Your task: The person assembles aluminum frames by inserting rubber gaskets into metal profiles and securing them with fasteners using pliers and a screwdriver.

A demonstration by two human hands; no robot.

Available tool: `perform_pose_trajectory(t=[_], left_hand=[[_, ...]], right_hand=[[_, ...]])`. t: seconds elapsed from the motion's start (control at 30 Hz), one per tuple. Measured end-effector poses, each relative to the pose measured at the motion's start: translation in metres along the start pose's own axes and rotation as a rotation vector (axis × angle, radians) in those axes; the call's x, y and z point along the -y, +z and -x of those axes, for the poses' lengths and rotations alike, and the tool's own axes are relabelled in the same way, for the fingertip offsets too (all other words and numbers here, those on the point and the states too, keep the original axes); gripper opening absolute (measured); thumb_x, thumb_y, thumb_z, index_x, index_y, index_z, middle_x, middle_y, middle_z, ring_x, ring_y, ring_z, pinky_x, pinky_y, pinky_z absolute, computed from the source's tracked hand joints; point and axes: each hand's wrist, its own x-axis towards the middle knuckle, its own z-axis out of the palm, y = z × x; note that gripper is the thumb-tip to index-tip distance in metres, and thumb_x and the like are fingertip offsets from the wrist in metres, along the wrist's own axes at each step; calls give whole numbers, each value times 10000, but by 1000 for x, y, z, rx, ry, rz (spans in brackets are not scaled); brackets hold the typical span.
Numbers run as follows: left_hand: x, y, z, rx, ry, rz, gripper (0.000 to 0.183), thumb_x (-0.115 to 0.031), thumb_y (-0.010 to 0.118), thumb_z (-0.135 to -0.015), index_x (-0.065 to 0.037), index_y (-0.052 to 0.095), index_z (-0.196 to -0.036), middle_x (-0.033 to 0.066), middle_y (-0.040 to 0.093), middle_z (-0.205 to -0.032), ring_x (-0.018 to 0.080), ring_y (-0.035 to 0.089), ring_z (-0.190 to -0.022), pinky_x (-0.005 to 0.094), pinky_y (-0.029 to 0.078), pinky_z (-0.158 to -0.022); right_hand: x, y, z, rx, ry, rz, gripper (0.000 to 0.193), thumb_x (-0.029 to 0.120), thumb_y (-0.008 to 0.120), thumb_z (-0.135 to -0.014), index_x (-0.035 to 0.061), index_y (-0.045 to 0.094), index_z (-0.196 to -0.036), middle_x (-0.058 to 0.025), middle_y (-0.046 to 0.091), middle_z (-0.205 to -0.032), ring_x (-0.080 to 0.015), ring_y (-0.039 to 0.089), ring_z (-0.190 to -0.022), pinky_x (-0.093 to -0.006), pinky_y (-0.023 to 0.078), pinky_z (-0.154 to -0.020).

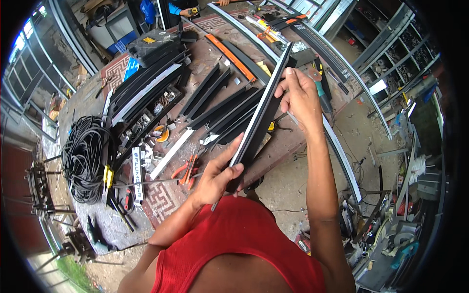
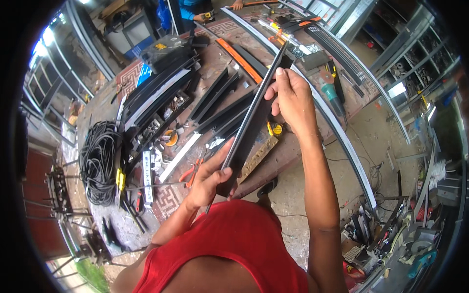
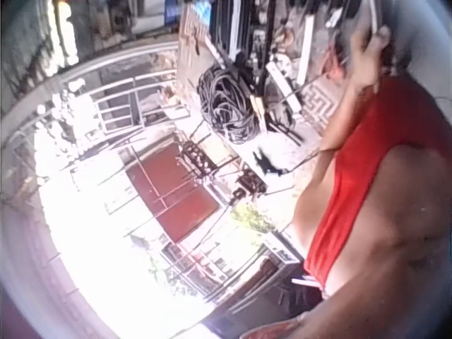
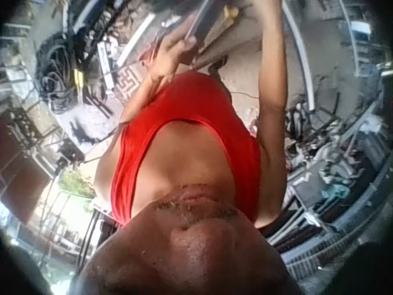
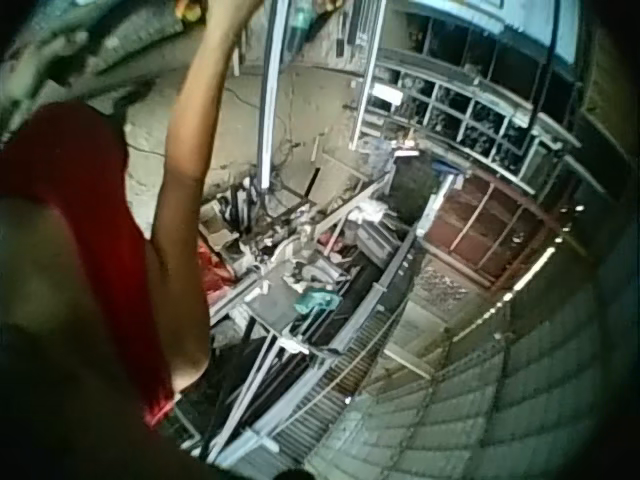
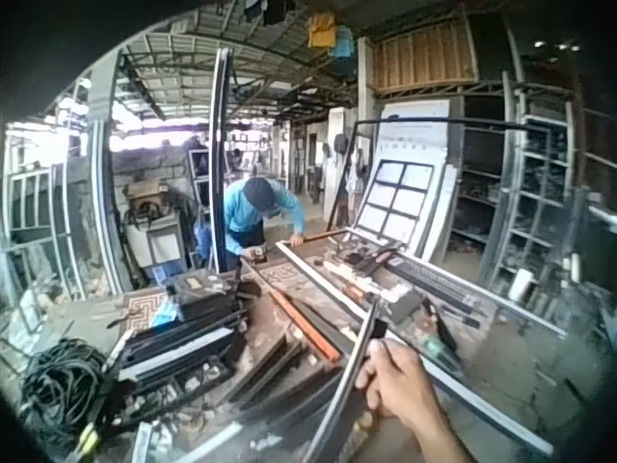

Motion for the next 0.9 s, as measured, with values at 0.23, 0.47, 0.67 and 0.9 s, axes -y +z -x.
perform_pose_trajectory(t=[0.23,0.47,0.67,0.9], left_hand=[[14,-23,-19,101,63,69,725,-4,516,-980,-170,228,-1625,108,609,-1086,155,658,-838,283,559,-724],[16,-25,-27,31,147,-165,770,-258,652,-1001,-147,218,-1628,134,663,-1199,113,625,-801,265,536,-696],[43,-33,-19,-149,527,-608,634,-133,734,-929,-71,484,-1508,109,662,-1034,156,587,-805,296,495,-750],[40,-33,-16,-268,579,-983,673,-124,800,-836,-119,554,-1463,137,597,-878,241,590,-702,338,491,-646]], right_hand=[[-14,7,19,84,79,31,346,318,519,-1070,15,637,-953,-26,645,-687,-70,529,-474,-229,403,-444],[-16,7,23,26,36,3,310,323,556,-1057,39,651,-978,-10,642,-706,-64,552,-499,-212,388,-440],[-4,-14,1,-134,-169,-315,250,190,670,-999,-8,677,-1153,-35,704,-934,-104,674,-751,-211,535,-602],[-5,-30,-1,-152,-39,-530,256,232,712,-974,36,712,-1138,-44,738,-995,-122,692,-810,-262,558,-709]])
